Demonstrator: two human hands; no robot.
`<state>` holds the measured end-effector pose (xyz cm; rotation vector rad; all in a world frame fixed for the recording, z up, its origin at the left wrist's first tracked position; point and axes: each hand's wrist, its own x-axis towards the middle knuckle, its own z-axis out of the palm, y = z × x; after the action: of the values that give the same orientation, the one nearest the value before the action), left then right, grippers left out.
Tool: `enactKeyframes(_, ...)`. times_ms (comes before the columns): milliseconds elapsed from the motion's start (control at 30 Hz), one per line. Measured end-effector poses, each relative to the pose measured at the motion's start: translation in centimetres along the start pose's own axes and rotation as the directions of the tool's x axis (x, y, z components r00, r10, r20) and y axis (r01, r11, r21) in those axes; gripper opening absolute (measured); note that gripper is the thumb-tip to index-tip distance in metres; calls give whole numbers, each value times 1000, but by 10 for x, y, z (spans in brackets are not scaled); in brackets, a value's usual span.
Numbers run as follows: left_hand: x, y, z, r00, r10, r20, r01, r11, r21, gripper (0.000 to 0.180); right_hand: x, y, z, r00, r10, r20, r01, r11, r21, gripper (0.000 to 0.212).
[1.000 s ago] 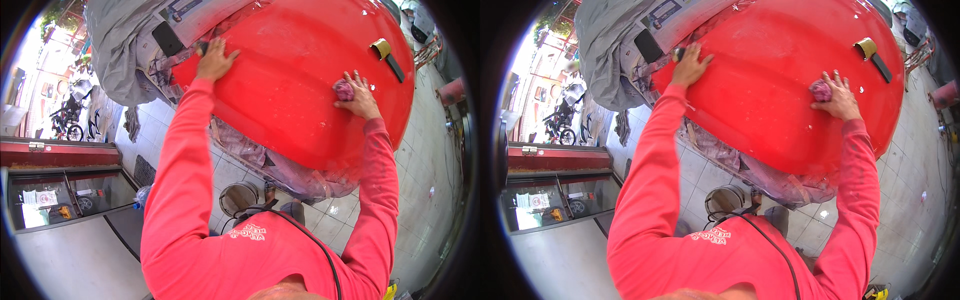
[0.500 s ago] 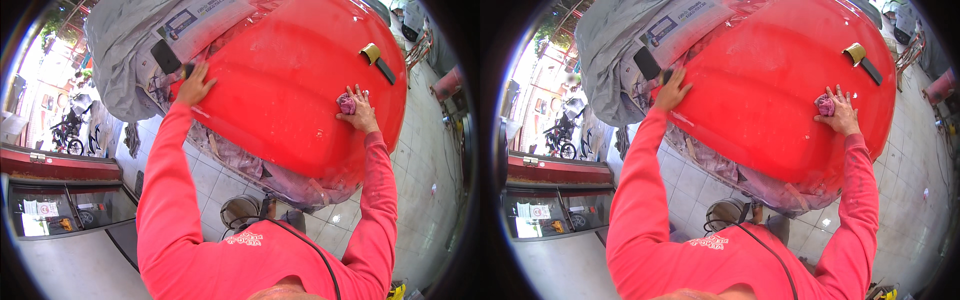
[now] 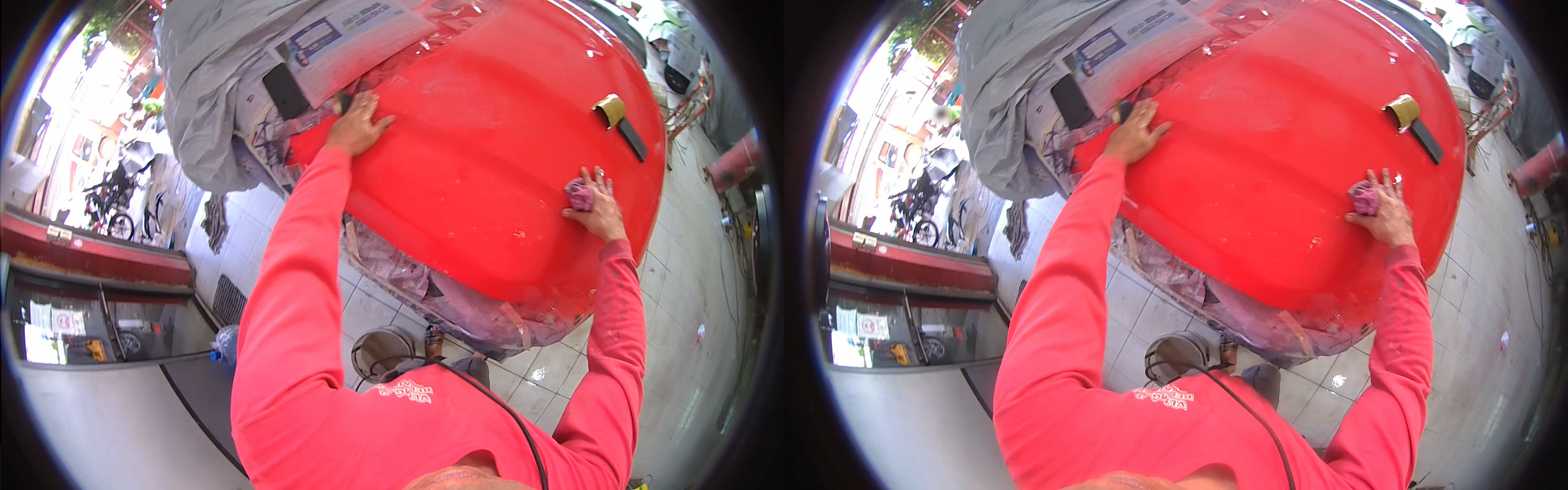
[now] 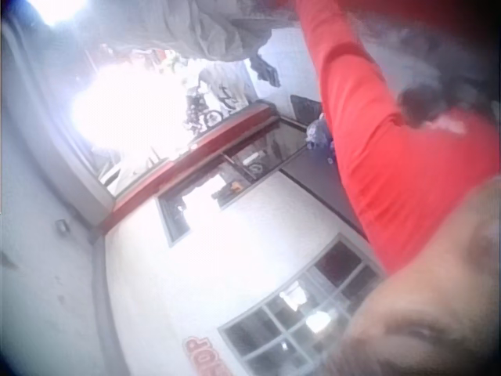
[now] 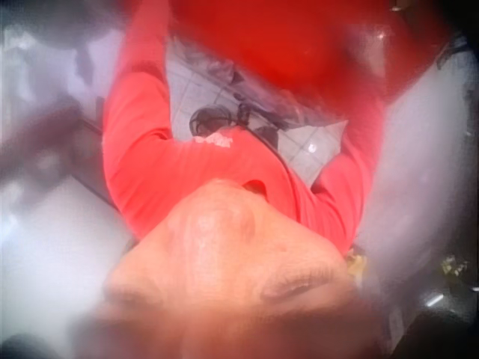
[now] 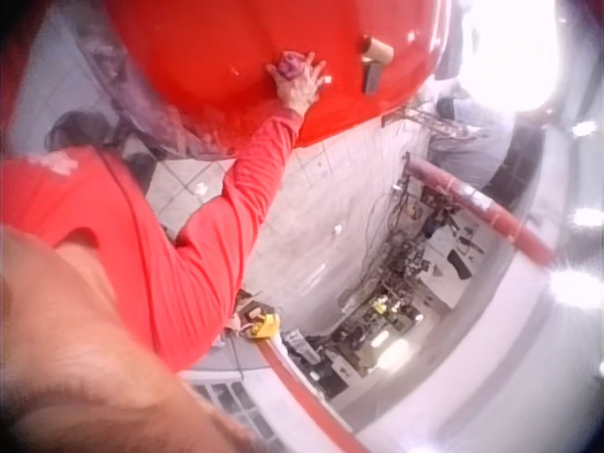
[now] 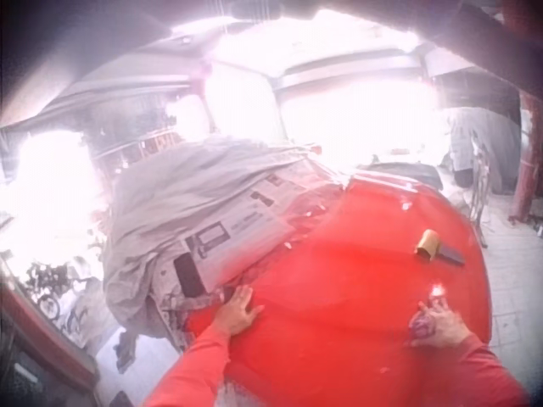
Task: The person uses a small black sponge and a purple cloth to rub and wipe the surface of a red car hood. The person repeatedly applies the sponge in circular and linear motions, then wipes the area with the cloth. The person occasionally pauses to reposition the tools and continues the polishing process.
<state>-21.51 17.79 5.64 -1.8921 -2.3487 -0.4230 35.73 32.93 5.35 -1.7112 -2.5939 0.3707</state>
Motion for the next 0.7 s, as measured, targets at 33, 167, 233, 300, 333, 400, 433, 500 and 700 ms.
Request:
enactKeyframes(33, -36, -17, -8, 1000, -6, -13, 6, 1000, -17, 97, -8, 10, 1, 999, 39, 6, -39, 999, 12, 130)
enactKeyframes(167, -116, -64, -29, 958, -270, -93, 278, 956, 95, 100, -4, -3, 3, 999, 33, 15, -33, 999, 13, 129)
enactKeyframes(233, -119, -51, -17, 885, -394, -247, 436, 888, 144, 103, 1, -17, 5, 1000, 8, 5, -8, 1000, 11, 128)
enactKeyframes(300, -125, 7, 2, 896, -333, -295, 401, 891, 213, 102, 0, -16, 4, 1000, 17, -4, -17, 1000, 1, 128)
enactKeyframes(333, -132, 56, 7, 933, -247, -261, 304, 929, 209, 102, 0, -11, 2, 1000, 22, -5, -22, 1000, -1, 128)
enactKeyframes(400, -151, 100, 0, 967, -161, -198, 191, 971, 143, 101, -3, -3, 0, 999, 33, -4, -33, 999, 1, 127)
enactKeyframes(433, -158, 101, -4, 973, -161, -166, 177, 981, 85, 101, -6, 2, 2, 999, 40, -2, -40, 999, 7, 127)
enactKeyframes(500, -152, 64, -9, 949, -259, -182, 274, 960, 62, 103, -2, 3, 0, 999, 40, -5, -40, 999, 13, 127)
enactKeyframes(700, -116, -34, -13, 779, -548, -304, 601, 791, 112, 108, 2, -16, 6, 1000, 18, 11, -18, 1000, -2, 126)
